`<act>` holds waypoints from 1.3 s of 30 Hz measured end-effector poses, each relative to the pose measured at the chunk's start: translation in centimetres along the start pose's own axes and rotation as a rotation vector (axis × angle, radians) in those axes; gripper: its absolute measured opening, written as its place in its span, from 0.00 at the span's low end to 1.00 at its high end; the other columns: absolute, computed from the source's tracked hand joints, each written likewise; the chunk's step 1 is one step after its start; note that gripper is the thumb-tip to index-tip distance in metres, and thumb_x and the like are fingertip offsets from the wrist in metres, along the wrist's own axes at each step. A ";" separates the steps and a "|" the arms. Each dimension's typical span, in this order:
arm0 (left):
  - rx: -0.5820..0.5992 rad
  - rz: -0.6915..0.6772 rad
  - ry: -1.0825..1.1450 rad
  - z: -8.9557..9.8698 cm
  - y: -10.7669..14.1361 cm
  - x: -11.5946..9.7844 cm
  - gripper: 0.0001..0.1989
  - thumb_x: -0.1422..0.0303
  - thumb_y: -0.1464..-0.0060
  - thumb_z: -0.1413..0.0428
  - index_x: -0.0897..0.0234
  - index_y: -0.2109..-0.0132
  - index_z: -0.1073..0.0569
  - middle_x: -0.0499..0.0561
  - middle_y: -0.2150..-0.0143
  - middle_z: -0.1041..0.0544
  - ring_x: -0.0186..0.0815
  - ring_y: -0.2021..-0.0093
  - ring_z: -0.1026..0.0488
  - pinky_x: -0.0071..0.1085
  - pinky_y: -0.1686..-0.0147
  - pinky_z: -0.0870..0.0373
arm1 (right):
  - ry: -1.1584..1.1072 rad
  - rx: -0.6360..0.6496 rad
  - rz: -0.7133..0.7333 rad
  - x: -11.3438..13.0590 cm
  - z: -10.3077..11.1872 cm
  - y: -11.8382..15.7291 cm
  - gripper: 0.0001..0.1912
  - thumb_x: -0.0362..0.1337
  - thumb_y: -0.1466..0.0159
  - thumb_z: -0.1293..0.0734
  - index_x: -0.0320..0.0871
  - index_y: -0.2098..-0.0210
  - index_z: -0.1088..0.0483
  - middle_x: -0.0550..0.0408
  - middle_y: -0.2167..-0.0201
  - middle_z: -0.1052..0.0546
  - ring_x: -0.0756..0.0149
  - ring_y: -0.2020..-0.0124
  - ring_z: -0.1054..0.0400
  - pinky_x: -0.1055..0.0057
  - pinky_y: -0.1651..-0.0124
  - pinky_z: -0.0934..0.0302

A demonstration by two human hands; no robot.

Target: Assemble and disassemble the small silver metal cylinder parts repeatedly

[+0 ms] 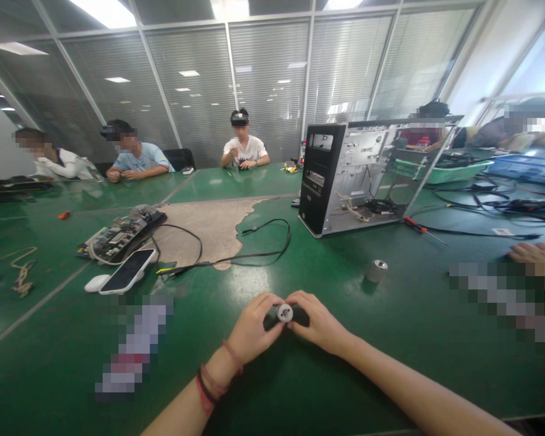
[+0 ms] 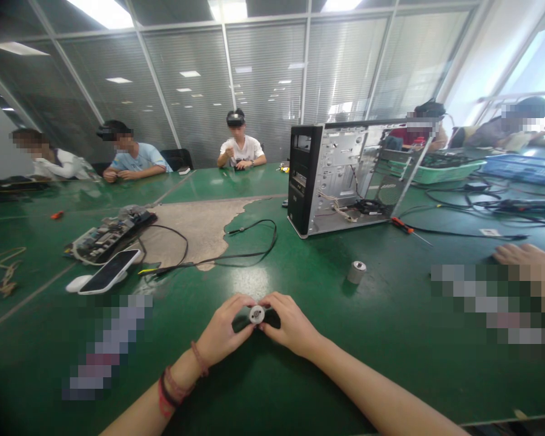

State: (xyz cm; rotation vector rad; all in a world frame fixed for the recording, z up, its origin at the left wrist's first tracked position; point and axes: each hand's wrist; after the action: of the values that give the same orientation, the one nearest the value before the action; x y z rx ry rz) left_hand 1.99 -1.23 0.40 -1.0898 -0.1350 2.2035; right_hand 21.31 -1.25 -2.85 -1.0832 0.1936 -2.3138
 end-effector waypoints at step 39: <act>-0.162 0.672 1.404 0.5 -0.7 1.8 0.15 0.72 0.45 0.44 0.61 0.51 0.37 0.50 0.64 0.24 0.32 0.65 0.24 0.27 0.63 0.29 | -0.062 -0.005 -0.005 -0.9 0.4 0.2 0.19 0.29 0.41 0.39 0.44 0.49 0.39 0.50 0.58 0.29 0.62 0.56 0.34 0.61 0.51 0.40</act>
State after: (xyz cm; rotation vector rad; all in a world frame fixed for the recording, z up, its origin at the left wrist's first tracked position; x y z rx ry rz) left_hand 1.23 0.48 -0.26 -2.7618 0.7586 1.3706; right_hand 22.10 -0.87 -3.22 -1.1573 0.1730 -2.2813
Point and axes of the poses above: each hand's wrist, its own y-axis away from the middle knuckle, its own z-axis out of the back of the hand, x = y × z
